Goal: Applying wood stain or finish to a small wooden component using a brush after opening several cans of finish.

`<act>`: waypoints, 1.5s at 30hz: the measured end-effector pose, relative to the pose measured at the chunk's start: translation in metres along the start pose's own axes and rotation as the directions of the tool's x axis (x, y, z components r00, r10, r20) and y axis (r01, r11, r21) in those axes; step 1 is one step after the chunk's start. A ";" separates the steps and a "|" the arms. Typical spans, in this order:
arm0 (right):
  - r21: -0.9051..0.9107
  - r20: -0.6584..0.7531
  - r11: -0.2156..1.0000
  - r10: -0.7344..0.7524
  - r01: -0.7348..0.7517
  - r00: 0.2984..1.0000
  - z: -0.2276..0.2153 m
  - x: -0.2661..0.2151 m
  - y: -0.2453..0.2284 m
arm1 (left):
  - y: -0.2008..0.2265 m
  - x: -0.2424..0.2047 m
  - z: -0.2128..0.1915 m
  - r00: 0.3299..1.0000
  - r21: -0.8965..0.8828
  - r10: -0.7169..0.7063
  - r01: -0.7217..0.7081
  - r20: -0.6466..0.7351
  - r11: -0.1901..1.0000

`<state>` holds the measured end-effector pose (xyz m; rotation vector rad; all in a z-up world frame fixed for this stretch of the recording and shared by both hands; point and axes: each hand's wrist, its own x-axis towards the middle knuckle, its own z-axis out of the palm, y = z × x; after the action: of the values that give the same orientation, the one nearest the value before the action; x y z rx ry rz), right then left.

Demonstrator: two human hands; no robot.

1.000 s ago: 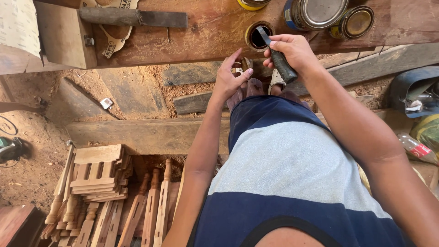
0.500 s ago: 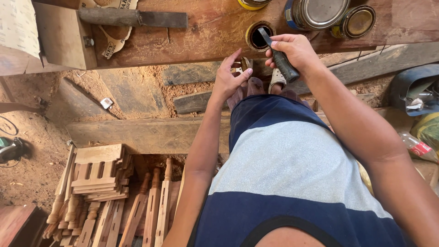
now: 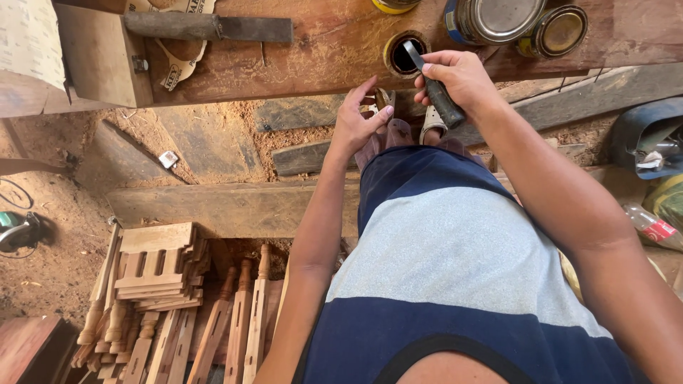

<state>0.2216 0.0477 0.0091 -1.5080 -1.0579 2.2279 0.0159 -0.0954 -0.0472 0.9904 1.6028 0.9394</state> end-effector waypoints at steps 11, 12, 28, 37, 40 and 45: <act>-0.125 0.050 0.987 -0.095 0.101 0.994 0.005 -0.038 -0.014 | 0.047 -0.002 -0.005 0.991 -0.087 0.031 -0.042 -0.131 0.995; -0.126 0.052 0.987 -0.096 0.102 0.994 0.003 -0.044 -0.015 | 0.042 0.006 -0.003 0.991 -0.087 0.031 -0.043 -0.133 0.995; -0.007 -0.190 0.991 -0.136 0.137 0.972 -0.109 -0.116 0.058 | 0.077 0.060 0.043 0.808 0.708 0.569 -0.493 0.156 0.506; -0.813 -0.249 0.556 -0.602 0.175 0.758 -0.099 -0.082 0.071 | -0.010 0.044 0.156 0.805 0.614 0.501 -0.577 0.318 0.538; -0.900 -0.241 0.429 -0.636 0.076 0.733 -0.095 -0.064 0.072 | -0.026 0.058 0.174 0.821 0.675 0.507 -0.531 0.262 0.512; -0.924 -0.226 0.381 -0.631 0.043 0.742 -0.091 -0.048 0.071 | -0.035 0.064 0.181 0.839 0.639 0.506 -0.505 0.203 0.580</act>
<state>0.3356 0.0087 -0.0242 -1.7978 -2.2180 0.6928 0.1752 -0.0296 -0.1386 2.0564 1.7249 0.6998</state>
